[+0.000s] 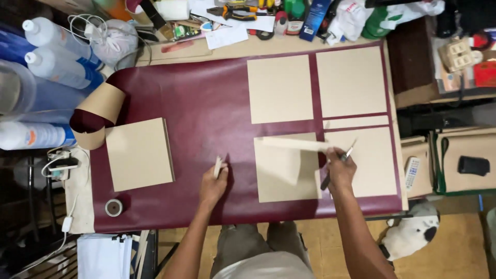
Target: The person is organizing and preparing maroon vinyl pieces by cutting them and placing cardboard squares on them for assembly.
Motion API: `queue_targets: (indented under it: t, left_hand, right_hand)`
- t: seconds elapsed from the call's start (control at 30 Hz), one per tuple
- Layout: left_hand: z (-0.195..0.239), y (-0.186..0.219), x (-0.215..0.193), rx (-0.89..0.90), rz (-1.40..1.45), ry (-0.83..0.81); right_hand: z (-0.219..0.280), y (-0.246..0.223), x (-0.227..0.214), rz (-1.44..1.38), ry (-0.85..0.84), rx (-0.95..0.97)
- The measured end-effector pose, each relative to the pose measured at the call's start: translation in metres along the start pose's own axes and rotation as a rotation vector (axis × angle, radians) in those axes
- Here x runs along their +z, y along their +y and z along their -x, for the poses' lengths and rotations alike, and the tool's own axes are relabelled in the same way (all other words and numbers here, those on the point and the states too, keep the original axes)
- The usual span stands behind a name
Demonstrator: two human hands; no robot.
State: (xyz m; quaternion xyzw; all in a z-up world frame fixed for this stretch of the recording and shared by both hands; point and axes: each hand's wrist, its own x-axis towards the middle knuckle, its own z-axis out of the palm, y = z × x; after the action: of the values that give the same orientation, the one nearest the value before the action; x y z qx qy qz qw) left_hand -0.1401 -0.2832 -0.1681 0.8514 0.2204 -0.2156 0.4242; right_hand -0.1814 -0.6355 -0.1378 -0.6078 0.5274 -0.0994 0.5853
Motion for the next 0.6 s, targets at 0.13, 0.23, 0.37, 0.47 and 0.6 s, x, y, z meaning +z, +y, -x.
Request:
queue_targets:
  t: [0.13,0.23,0.37,0.47,0.6]
  left_hand:
    - [-0.025,0.028,0.021,0.208,0.030,0.044]
    - [-0.044,0.037,0.048,0.457,-0.004,0.069]
    - [-0.053,0.057,0.059,0.360,-0.139,-0.073]
    - [-0.052,0.066,0.059,0.325,-0.248,-0.163]
    - [-0.050,0.072,0.061,0.326,-0.376,-0.224]
  right_hand:
    - [-0.022,-0.010,0.047,-0.009,-0.080,-0.081]
    - [-0.065,0.026,0.056,0.346,-0.013,-0.228]
    - [-0.056,0.005,0.049,0.435,0.031,-0.234]
    - [-0.065,0.015,0.050,0.342,-0.070,-0.253]
    - [-0.092,0.036,0.062,0.374,-0.203,-0.225]
